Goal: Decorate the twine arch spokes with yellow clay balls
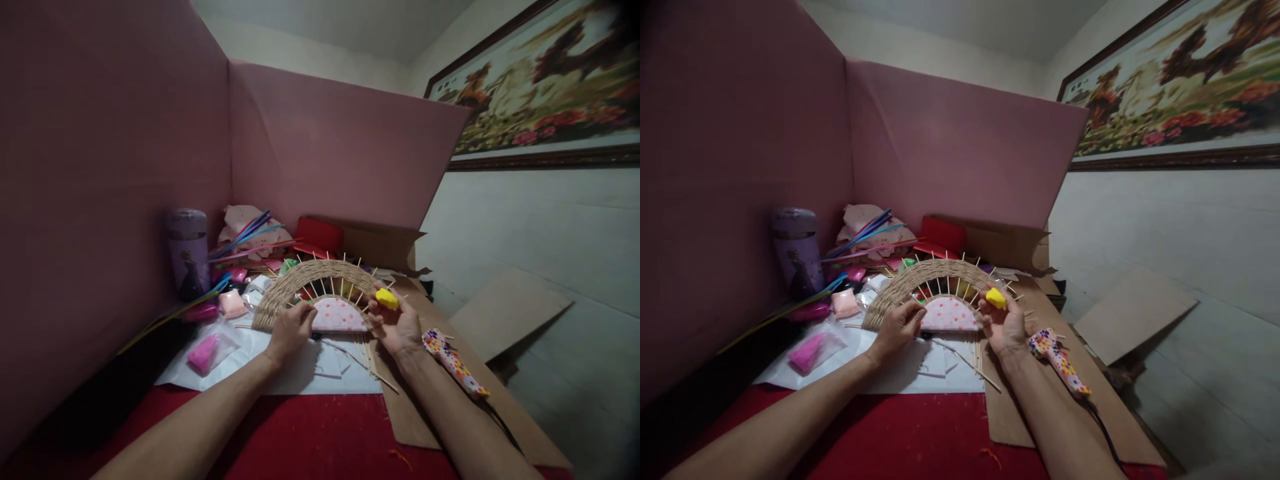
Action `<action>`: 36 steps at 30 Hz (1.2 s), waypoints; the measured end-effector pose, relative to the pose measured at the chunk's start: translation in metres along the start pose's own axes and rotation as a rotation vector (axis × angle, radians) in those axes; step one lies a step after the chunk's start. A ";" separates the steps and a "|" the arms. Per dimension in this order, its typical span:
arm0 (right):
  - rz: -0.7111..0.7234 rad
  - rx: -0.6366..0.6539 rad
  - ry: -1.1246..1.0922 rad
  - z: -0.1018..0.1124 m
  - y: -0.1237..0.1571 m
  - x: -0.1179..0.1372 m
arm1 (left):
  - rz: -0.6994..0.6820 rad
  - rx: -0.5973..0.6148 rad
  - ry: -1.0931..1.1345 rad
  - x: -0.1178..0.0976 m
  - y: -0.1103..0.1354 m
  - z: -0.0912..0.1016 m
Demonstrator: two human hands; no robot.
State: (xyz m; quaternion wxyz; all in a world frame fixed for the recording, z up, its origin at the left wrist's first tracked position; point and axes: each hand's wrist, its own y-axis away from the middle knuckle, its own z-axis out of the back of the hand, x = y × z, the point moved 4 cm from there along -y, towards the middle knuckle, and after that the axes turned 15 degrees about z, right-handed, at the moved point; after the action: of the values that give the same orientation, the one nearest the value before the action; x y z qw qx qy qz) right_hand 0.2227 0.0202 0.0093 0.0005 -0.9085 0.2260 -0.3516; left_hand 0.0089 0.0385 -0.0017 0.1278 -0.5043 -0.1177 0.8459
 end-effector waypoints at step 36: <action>-0.044 0.396 0.296 -0.028 0.040 -0.035 | -0.079 0.050 -0.148 -0.009 0.013 -0.006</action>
State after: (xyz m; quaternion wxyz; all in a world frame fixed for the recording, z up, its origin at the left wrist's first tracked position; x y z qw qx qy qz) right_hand 0.1657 0.0031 0.0011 0.1379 -0.8341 0.1303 -0.5180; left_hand 0.0173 0.0232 -0.0013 0.1646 -0.4320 -0.1256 0.8778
